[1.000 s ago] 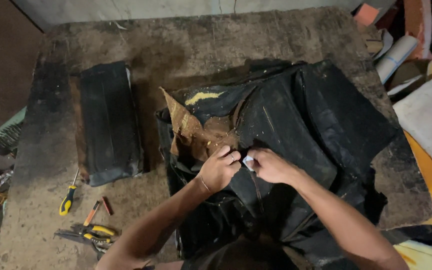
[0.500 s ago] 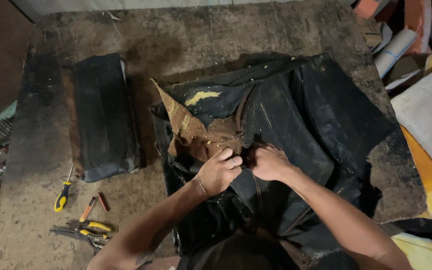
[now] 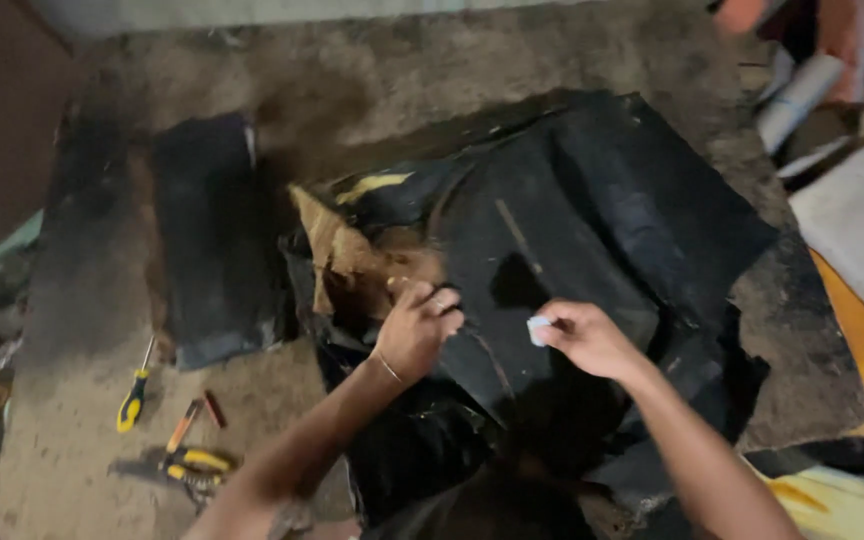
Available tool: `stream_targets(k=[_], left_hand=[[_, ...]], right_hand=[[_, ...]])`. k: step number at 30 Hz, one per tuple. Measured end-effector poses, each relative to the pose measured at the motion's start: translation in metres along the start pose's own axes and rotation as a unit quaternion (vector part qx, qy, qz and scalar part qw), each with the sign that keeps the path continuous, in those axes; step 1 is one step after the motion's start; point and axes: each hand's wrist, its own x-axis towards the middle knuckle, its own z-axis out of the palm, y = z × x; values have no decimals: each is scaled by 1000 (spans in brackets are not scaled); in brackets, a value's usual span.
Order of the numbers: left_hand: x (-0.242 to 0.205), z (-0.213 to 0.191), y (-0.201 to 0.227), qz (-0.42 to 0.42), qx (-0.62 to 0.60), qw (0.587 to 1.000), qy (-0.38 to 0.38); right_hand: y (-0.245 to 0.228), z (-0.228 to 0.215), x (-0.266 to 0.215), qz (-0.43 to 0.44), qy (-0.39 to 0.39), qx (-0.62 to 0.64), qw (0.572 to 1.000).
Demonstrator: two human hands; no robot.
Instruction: The person pulls apart a black fabric furniture cover by hand, peeling the material away from internal foam and batting layers on a wooden workbench.
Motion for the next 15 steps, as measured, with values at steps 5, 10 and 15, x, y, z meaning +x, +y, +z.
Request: stream_targets(k=[5, 10, 15], left_hand=[[12, -4, -7, -235, 28, 949, -207], [9, 26, 11, -296, -270, 911, -95], [6, 37, 21, -413, -344, 840, -77]], right_hand=[[25, 42, 14, 33, 108, 69, 991], [-34, 72, 9, 20, 124, -29, 992], [-32, 83, 11, 10, 166, -39, 985]])
